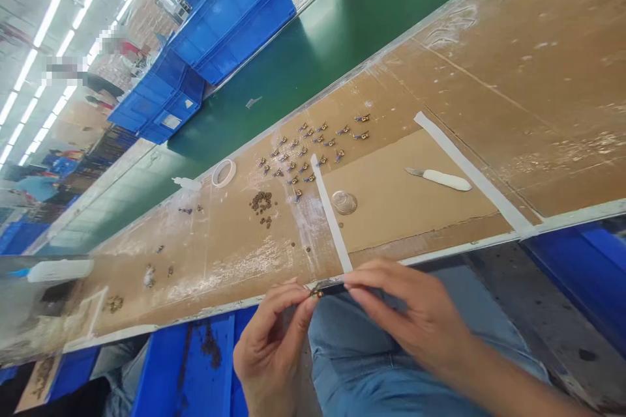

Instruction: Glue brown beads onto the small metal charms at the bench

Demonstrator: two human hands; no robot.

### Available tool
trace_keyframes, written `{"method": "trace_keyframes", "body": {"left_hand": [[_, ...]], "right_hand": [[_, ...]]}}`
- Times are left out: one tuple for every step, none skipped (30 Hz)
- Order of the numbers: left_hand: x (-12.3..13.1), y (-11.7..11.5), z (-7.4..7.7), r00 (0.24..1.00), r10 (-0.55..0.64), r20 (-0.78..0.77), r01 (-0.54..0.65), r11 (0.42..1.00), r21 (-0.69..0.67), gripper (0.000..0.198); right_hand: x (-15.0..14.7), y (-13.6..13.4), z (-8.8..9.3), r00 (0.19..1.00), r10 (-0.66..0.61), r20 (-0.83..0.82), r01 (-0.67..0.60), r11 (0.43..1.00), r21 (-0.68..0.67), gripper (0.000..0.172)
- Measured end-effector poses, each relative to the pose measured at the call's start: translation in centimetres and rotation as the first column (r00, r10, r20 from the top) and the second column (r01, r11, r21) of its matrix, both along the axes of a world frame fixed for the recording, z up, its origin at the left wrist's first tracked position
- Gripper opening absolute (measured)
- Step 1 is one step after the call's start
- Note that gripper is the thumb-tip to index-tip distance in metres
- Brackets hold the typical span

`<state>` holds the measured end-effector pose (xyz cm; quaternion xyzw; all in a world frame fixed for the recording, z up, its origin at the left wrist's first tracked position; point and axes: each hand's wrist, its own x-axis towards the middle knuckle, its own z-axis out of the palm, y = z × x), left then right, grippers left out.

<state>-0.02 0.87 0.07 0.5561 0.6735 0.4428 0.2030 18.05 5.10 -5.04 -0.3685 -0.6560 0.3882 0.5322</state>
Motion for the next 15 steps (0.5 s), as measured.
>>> {"method": "trace_keyframes", "body": {"left_hand": [[0.4,-0.3,0.2,0.999,0.005,0.051,-0.003,1.0,-0.028,0.009],[0.7,-0.5,0.3,0.996,0.013,0.092,-0.008,0.998,-0.059,0.008],[0.9,-0.7,0.3,0.992,0.024,0.123,-0.013,0.996,-0.086,0.007],[1.0,-0.9,0.3,0.989,0.029,0.144,-0.013,0.994,-0.11,0.006],[1.0,-1.0,0.3,0.987,0.029,0.158,-0.009,0.992,-0.125,0.005],[1.0,-1.1,0.3,0.986,0.021,0.168,0.001,0.992,-0.13,0.005],[1.0,-1.2,0.2,0.985,0.009,0.173,0.014,0.992,-0.128,0.005],[1.0,-1.2,0.2,0.985,-0.007,0.173,0.029,0.992,-0.122,0.006],[1.0,-1.3,0.2,0.985,-0.024,0.169,0.044,0.992,-0.115,0.008],[1.0,-1.3,0.2,0.986,-0.04,0.161,0.058,0.992,-0.108,0.009],[1.0,-1.3,0.1,0.987,-0.054,0.148,0.069,0.993,-0.096,0.01],[1.0,-1.4,0.1,0.989,-0.069,0.131,0.08,0.993,-0.085,0.012],[1.0,-1.4,0.1,0.991,-0.086,0.106,0.094,0.993,-0.069,0.013],[1.0,-1.5,0.1,0.991,-0.108,0.076,0.111,0.993,-0.042,0.014],[1.0,-1.5,0.1,0.99,-0.135,0.041,0.136,0.991,-0.007,0.016]], "right_hand": [[-0.7,-0.5,-0.1,0.997,0.048,-0.058,-0.052,0.996,-0.066,0.015],[-1.2,-0.9,-0.2,0.992,0.084,-0.098,-0.095,0.99,-0.108,0.014],[-1.6,-1.1,-0.3,0.987,0.107,-0.119,-0.122,0.984,-0.13,0.014],[-1.7,-1.3,-0.5,0.985,0.121,-0.123,-0.138,0.981,-0.137,0.014],[-1.8,-1.3,-0.5,0.984,0.131,-0.119,-0.147,0.98,-0.135,0.013],[-1.7,-1.3,-0.5,0.984,0.138,-0.111,-0.152,0.98,-0.129,0.013],[-1.6,-1.3,-0.4,0.984,0.142,-0.105,-0.154,0.981,-0.118,0.013],[-1.5,-1.2,-0.3,0.984,0.145,-0.102,-0.155,0.982,-0.104,0.013],[-1.4,-1.2,-0.2,0.984,0.147,-0.1,-0.156,0.983,-0.092,0.013],[-1.4,-1.1,-0.1,0.984,0.15,-0.097,-0.158,0.984,-0.083,0.013],[-1.3,-1.1,0.1,0.984,0.151,-0.091,-0.158,0.984,-0.077,0.014],[-1.3,-1.1,0.2,0.985,0.151,-0.084,-0.157,0.985,-0.07,0.014],[-1.2,-1.1,0.3,0.985,0.151,-0.078,-0.156,0.986,-0.064,0.014],[-1.2,-1.2,0.3,0.986,0.151,-0.074,-0.155,0.986,-0.058,0.015],[-1.2,-1.2,0.4,0.986,0.152,-0.072,-0.156,0.987,-0.05,0.015]]}}
